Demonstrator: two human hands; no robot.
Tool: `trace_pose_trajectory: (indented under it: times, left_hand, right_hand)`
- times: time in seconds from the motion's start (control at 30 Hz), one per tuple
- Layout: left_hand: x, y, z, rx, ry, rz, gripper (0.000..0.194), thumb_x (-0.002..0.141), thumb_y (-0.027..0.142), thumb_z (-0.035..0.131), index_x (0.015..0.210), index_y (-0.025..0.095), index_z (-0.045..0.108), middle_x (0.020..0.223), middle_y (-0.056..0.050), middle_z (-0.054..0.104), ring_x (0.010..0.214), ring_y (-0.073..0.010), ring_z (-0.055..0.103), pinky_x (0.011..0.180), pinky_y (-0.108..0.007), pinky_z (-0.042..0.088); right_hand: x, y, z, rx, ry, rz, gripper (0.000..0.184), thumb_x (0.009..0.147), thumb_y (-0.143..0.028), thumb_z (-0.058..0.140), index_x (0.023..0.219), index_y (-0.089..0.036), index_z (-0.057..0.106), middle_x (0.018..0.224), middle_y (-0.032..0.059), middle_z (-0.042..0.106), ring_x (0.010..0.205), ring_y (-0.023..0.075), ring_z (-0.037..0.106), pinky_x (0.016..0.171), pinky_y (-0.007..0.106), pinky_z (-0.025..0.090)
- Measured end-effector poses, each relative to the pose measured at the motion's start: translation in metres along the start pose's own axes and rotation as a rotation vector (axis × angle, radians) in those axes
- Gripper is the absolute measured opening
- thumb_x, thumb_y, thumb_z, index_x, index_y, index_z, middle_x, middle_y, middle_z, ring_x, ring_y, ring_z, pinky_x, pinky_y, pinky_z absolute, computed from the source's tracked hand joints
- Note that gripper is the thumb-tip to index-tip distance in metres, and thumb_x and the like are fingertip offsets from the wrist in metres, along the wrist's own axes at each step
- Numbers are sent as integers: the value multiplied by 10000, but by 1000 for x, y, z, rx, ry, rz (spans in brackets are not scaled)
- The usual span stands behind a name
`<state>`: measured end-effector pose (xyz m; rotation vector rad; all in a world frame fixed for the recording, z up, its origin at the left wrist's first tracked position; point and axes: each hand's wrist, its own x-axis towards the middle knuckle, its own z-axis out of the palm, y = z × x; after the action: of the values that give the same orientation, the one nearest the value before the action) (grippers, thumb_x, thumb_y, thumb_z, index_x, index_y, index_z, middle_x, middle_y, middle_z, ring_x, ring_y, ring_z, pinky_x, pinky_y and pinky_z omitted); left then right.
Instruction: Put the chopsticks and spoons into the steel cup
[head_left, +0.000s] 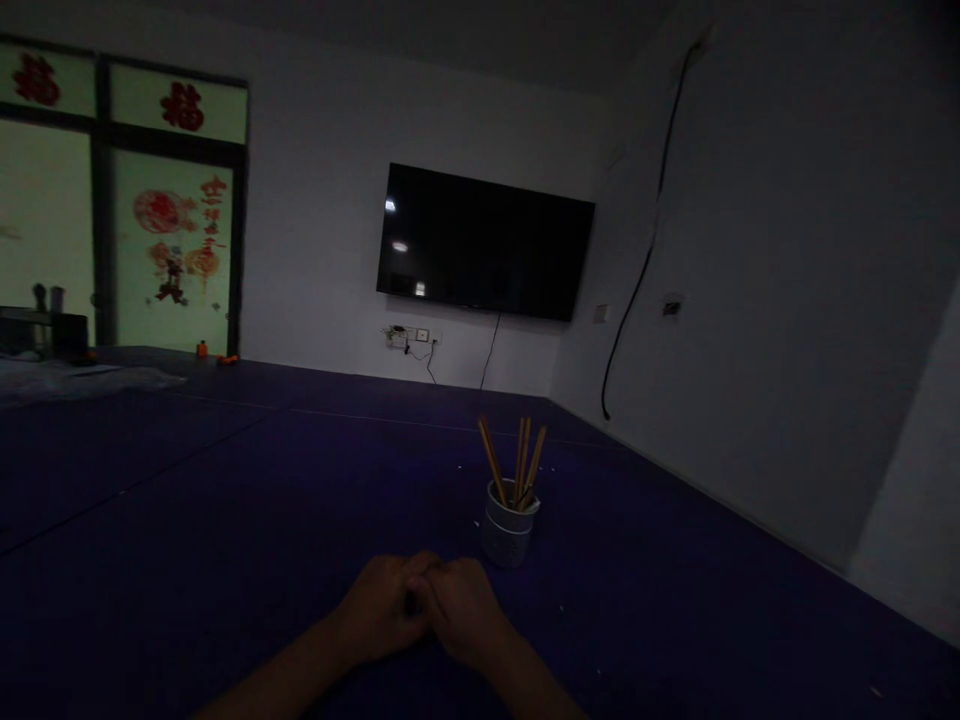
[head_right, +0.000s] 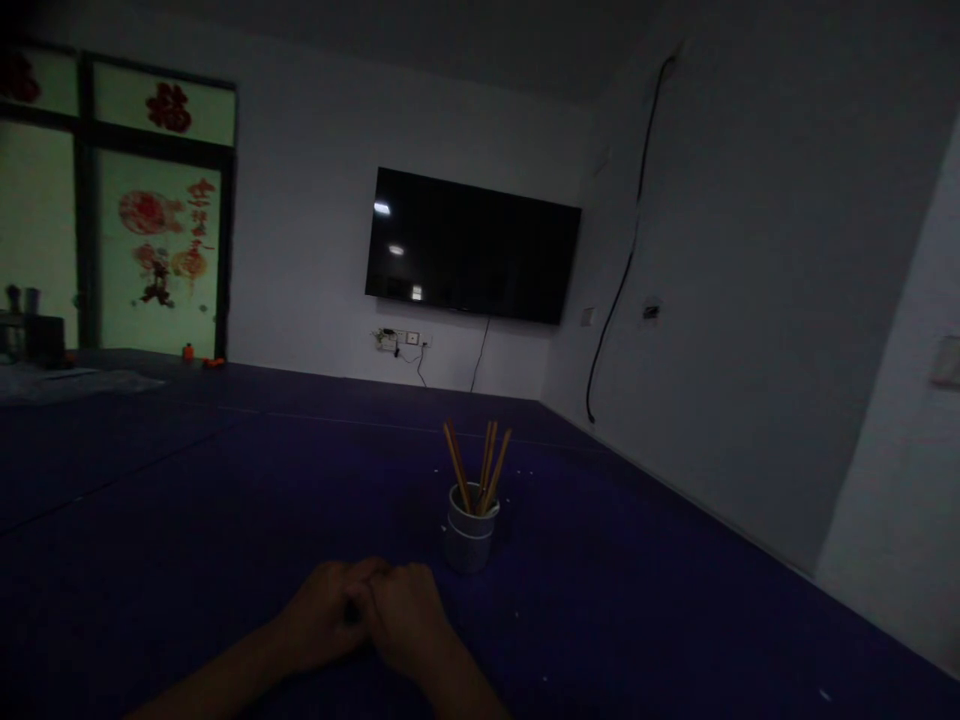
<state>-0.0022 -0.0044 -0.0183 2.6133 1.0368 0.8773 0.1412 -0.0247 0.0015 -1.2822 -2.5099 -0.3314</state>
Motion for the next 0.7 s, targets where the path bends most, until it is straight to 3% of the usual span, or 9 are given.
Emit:
trace_pose_trajectory:
  times: [0.7]
  left_hand:
    - [1,4,-5,45,-30,2,248,788,325,500,1004,222,563,832,-4,718,713,-170,669,582,-219,436]
  right_hand:
    - [1,4,-1,-57,42,-14,454,961,-319,284,759,-191,669,769,42,722,652,158,666,556,238,374]
